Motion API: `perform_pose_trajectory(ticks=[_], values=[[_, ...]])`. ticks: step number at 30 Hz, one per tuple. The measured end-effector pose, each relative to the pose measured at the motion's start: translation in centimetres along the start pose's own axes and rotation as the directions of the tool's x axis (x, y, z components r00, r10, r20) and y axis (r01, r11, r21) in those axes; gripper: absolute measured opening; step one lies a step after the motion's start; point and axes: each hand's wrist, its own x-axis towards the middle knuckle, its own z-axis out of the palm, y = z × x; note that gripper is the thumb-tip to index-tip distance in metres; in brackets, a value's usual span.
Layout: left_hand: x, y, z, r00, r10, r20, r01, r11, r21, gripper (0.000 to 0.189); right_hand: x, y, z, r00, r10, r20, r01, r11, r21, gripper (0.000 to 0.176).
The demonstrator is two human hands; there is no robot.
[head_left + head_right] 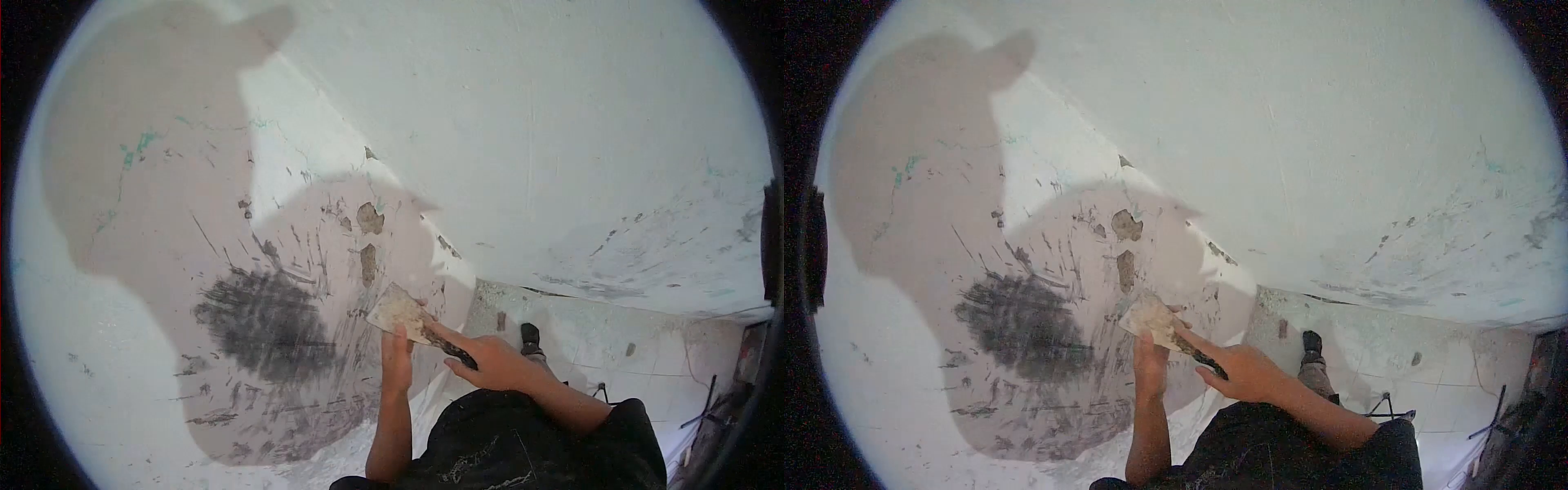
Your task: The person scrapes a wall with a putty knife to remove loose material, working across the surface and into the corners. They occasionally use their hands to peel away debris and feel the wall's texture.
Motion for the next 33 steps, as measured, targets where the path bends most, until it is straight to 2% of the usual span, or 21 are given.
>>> perform_pose_trajectory(ticks=[3, 4, 6, 7, 9, 10, 12, 13, 15, 16, 18, 19, 21, 22, 24, 25, 26, 28, 29, 30, 33], values=[[0.6, 1.7, -1.1, 0.997, -0.081, 0.015, 0.074, 0.961, 0.268, 0.042, -0.1, 1.2, 0.3, 0.994, -0.044, -0.104, 0.045, 0.999, 0.008, 0.070], [0.7, 2.1, -1.2, 0.997, -0.080, 0.009, 0.074, 0.960, 0.271, 0.042, -0.1, 1.6, 0.2, 0.994, -0.048, -0.100, 0.049, 0.999, 0.011, 0.070], [0.7, 3.3, -0.6, 0.997, -0.054, 0.054, 0.013, 0.815, 0.580, 0.036, -0.2, 2.3, 0.2, 0.957, -0.179, -0.228, 0.185, 0.983, 0.005, 0.072], [0.7, 3.8, -0.1, 0.997, -0.053, 0.047, 0.016, 0.813, 0.582, 0.036, -0.2, 2.4, 0.1, 0.958, -0.183, -0.222, 0.189, 0.982, 0.009, 0.072], [0.8, 4.5, 1.1, 0.993, 0.033, 0.117, -0.104, 0.739, 0.666, 0.034, 0.0, 2.6, -0.2, 0.883, -0.300, -0.361, 0.293, 0.953, -0.074, 0.074], [1.0, 4.5, 1.4, 0.993, 0.035, 0.110, -0.100, 0.737, 0.668, 0.034, 0.0, 2.4, -0.4, 0.884, -0.303, -0.355, 0.298, 0.952, -0.071, 0.074], [1.4, 4.5, 2.0, 0.984, 0.118, 0.136, -0.179, 0.723, 0.667, 0.032, 0.2, 1.6, -1.0, 0.951, -0.078, -0.298, 0.174, 0.935, 0.309, 0.072], [1.6, 4.6, 2.0, 0.984, 0.120, 0.128, -0.175, 0.722, 0.669, 0.032, 0.4, 1.6, -1.2, 0.953, -0.083, -0.292, 0.176, 0.934, 0.310, 0.072], [1.8, 5.0, 1.9, 0.982, 0.010, 0.191, -0.144, 0.695, 0.704, 0.033, 0.9, 1.7, -1.7, 0.994, 0.078, -0.076, 0.005, 0.660, 0.751, 0.069], [1.8, 4.8, 2.1, 0.983, 0.011, 0.183, -0.139, 0.695, 0.706, 0.033, 1.3, 1.7, -2.0, 0.995, 0.074, -0.069, 0.002, 0.661, 0.751, 0.069], [1.6, 4.0, 3.1, 0.980, 0.009, 0.200, -0.080, 0.934, 0.347, 0.042, 2.1, 1.7, -2.6, 0.997, 0.065, -0.035, -0.009, 0.583, 0.812, 0.063], [1.3, 3.5, 3.8, 0.981, 0.010, 0.192, -0.078, 0.934, 0.348, 0.042, 2.8, 1.9, -2.6, 0.998, 0.061, -0.027, -0.013, 0.584, 0.812, 0.063], [0.2, 2.4, 5.1, 0.999, -0.032, 0.026, 0.025, 0.970, 0.241, 0.072, 4.3, 2.3, -2.4, 0.960, 0.055, -0.274, 0.188, 0.599, 0.778, 0.052], [-0.2, 2.1, 5.5, 0.999, -0.030, 0.020, 0.025, 0.970, 0.242, 0.072, 4.9, 2.0, -2.5, 0.962, 0.051, -0.269, 0.186, 0.598, 0.780, 0.052], [-1.4, 1.5, 6.0, 0.976, -0.209, 0.064, 0.196, 0.968, 0.159, 0.087, 6.2, 1.4, -2.9, 0.907, 0.045, -0.418, 0.324, 0.559, 0.763, 0.039], [-2.0, 0.5, 6.0, 0.983, -0.186, 0.011, 0.183, 0.977, 0.108, 0.074, 6.3, 0.8, -3.8, 0.910, -0.005, -0.415, 0.337, 0.594, 0.730, 0.034], [-2.4, 0.3, 5.7, 0.983, -0.186, 0.002, 0.185, 0.977, 0.110, 0.074, 6.9, 0.5, -4.0, 0.913, -0.007, -0.408, 0.333, 0.591, 0.735, 0.034], [-3.1, 0.5, 5.2, 0.978, -0.210, 0.007, 0.199, 0.939, 0.282, 0.053, 8.0, 0.2, -4.0, 0.917, -0.024, -0.398, 0.367, 0.440, 0.820, 0.034], [-3.2, 0.6, 5.5, 0.986, -0.155, -0.066, 0.167, 0.947, 0.274, 0.031, 8.4, 0.2, -4.4, 0.950, -0.023, -0.311, 0.298, 0.357, 0.885, 0.036], [-3.3, 0.9, 5.8, 0.985, -0.152, -0.079, 0.168, 0.947, 0.274, 0.031, 8.7, 0.1, -4.7, 0.954, -0.029, -0.300, 0.291, 0.353, 0.889, 0.036], [-3.2, 1.7, 7.0, 0.983, 0.002, -0.182, 0.059, 0.942, 0.331, 0.029, 10.0, -0.9, -4.7, 0.971, 0.003, -0.238, 0.232, 0.218, 0.948, 0.050]])
